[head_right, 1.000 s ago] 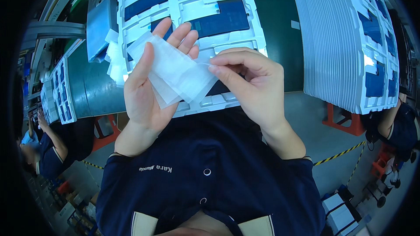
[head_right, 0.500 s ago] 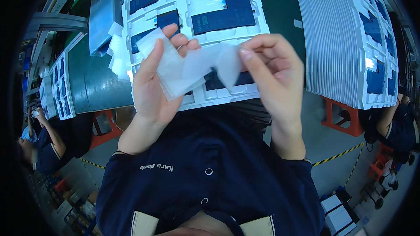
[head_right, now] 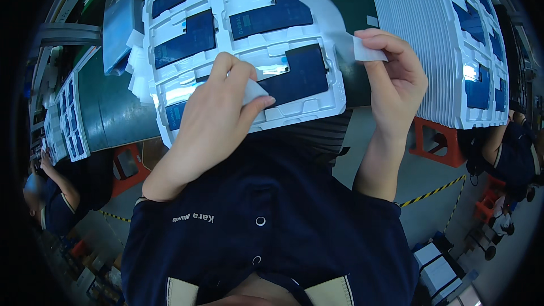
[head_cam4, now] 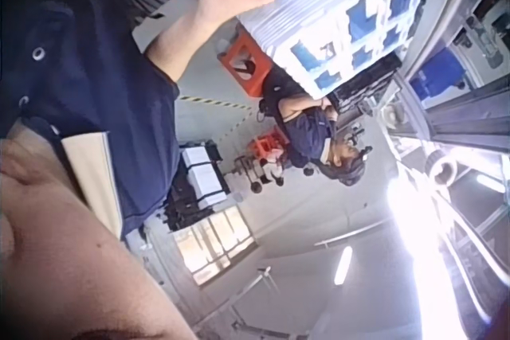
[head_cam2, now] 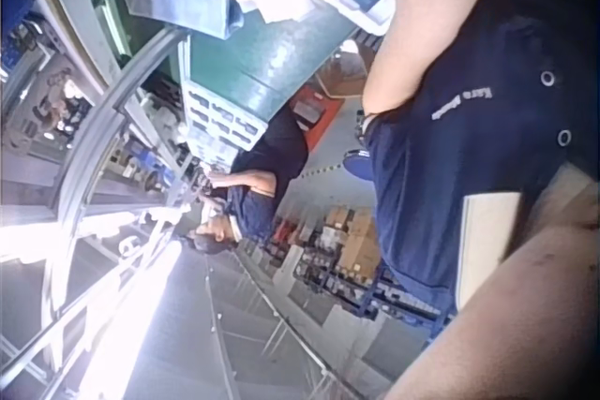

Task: The person wipes the surface of multiple dark rectangular electronic components, likely batteries, arranged in a white plastic tray. Using a white cloth, the person cleans each component individually, moving systematically across the tray. The person then stacks the cleaned tray onto a pile of similar trays.

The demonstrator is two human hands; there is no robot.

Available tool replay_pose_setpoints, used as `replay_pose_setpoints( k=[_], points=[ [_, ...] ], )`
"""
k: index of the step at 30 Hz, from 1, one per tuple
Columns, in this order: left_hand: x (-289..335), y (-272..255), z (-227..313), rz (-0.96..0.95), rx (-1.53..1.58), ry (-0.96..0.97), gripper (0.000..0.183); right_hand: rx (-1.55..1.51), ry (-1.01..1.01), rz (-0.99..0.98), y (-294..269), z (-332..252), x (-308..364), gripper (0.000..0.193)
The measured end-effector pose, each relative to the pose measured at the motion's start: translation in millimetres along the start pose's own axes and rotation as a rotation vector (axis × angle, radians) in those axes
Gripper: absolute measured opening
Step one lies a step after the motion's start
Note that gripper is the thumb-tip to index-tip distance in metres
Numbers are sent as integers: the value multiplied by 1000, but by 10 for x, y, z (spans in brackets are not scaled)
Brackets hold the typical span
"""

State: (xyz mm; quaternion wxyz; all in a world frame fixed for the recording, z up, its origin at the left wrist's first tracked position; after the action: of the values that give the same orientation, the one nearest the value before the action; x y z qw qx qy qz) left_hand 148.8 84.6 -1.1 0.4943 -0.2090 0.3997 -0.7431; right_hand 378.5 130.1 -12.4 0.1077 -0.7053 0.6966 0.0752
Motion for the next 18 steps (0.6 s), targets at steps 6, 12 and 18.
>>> replay_pose_setpoints(
  k=[6, 12, 18],
  points=[
    [139, -180, 90, -2, 141, 127, 14, -328, 270, -234, 241, 27, -68, 25],
    [401, -364, 178, -326, 235, 224, 16, 395, 382, -383, 555, 76, -9, 20],
    [320, -183, 237, -228, 278, 274, 20, 458, 362, -395, 600, -5, 70, 19]
  ],
)
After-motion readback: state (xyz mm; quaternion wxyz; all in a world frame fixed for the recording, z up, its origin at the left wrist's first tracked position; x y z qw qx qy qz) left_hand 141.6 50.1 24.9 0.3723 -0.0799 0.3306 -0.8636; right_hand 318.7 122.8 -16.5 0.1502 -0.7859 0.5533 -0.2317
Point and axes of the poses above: each hand's wrist, its own x-axis away from the middle knuckle, its own y-axis out of the palm, z = x × y, the point moved 5 cm from there along -x, towards the middle knuckle, and after that the axes turned 11 degrees about y, right-handed, at the moved point
